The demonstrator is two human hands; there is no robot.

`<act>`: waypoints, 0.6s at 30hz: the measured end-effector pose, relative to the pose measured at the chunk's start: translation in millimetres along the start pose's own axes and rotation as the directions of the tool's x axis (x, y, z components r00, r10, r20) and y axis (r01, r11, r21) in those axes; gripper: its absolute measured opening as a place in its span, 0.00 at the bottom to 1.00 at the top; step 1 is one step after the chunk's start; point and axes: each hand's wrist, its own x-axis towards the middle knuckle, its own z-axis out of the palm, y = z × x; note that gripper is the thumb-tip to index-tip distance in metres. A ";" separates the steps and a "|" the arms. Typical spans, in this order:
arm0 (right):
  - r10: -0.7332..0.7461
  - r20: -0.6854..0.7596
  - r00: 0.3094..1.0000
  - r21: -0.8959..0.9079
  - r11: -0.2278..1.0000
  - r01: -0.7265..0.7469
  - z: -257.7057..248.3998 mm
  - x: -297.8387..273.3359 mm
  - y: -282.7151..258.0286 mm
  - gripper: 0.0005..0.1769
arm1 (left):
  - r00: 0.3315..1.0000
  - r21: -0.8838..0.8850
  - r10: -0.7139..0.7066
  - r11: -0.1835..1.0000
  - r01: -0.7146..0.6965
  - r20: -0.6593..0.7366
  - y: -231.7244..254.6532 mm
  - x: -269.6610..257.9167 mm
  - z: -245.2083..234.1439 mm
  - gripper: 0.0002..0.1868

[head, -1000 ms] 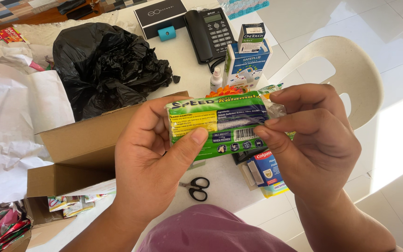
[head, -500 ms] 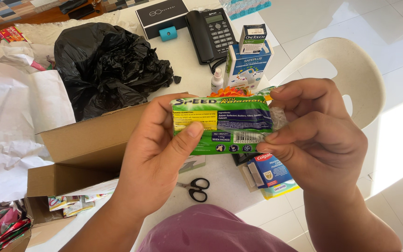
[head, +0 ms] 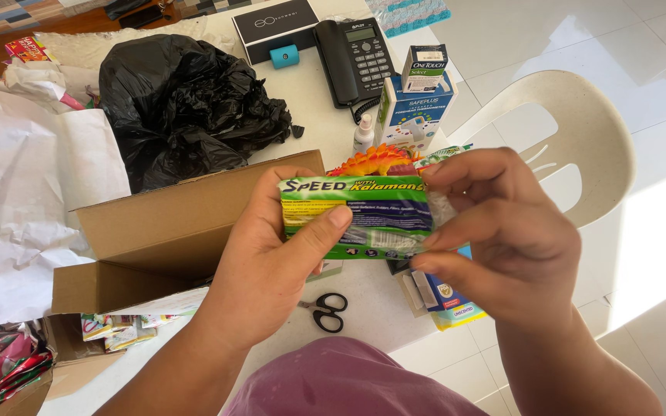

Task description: The person unwraps festive wrapping paper from a boxed solar flood light using scissors and their hands, removes the paper, opens the product box, and takes out soap packages, peeling the plastic wrapper off one soap bar.

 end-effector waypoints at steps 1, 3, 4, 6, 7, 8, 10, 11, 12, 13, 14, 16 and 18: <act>0.052 -0.043 0.998 0.040 0.998 -0.050 -0.3 -0.9 1.2 0.09 | 1.000 0.032 0.011 0.999 -0.011 -0.003 0.7 -1.2 -0.6 0.17; 0.171 -0.134 0.976 0.099 0.982 -0.159 -1.3 -1.1 5.6 0.08 | 0.999 0.097 0.032 0.995 -0.032 -0.006 2.1 -3.7 -0.9 0.18; 0.226 -0.158 0.961 0.133 0.969 -0.206 -2.1 -0.8 7.4 0.08 | 0.999 0.099 0.052 0.994 -0.052 -0.005 3.2 -4.5 -1.6 0.19; 0.325 -0.177 0.929 0.223 0.933 -0.284 -3.1 1.8 11.0 0.09 | 0.996 0.103 0.092 0.991 -0.091 -0.006 5.5 -6.4 -3.7 0.20; 0.370 -0.171 0.913 0.275 0.908 -0.316 -3.3 4.0 12.5 0.11 | 0.994 0.071 0.105 0.992 -0.105 0.003 5.8 -6.9 -3.9 0.19; 0.390 -0.156 0.907 0.260 0.902 -0.344 -3.4 5.8 12.9 0.11 | 0.993 0.040 0.120 0.992 -0.120 0.011 5.8 -7.4 -4.1 0.19; 0.432 -0.128 0.893 0.226 0.889 -0.398 -3.8 8.5 10.5 0.12 | 0.990 0.000 0.142 0.990 -0.142 0.020 5.8 -8.3 -4.9 0.18; 0.435 -0.143 0.889 0.171 0.896 -0.410 -3.5 9.1 8.3 0.12 | 0.989 -0.010 0.149 0.989 -0.149 0.022 5.8 -8.6 -5.4 0.18; 0.435 -0.159 0.886 0.116 0.900 -0.421 -3.1 9.8 5.9 0.11 | 0.987 -0.019 0.157 0.987 -0.157 0.025 6.0 -8.7 -5.8 0.19; 0.435 -0.175 0.883 0.060 0.900 -0.431 -2.7 10.6 3.6 0.10 | 0.985 -0.005 0.169 0.986 -0.169 0.029 6.8 -9.1 -7.0 0.18; 0.431 -0.190 0.882 0.037 0.901 -0.433 -2.4 11.1 1.3 0.10 | 0.983 0.009 0.181 0.983 -0.181 0.034 8.1 -9.6 -9.1 0.18; 0.423 -0.217 0.880 -0.009 0.900 -0.435 -1.8 11.8 -2.2 0.09 | 0.979 0.026 0.199 0.979 -0.200 0.043 9.6 -10.7 -10.8 0.18; 0.415 -0.260 0.872 -0.050 0.896 -0.441 -0.6 12.3 -3.1 0.08 | 0.976 0.033 0.213 0.976 -0.215 0.049 11.1 -12.1 -11.9 0.18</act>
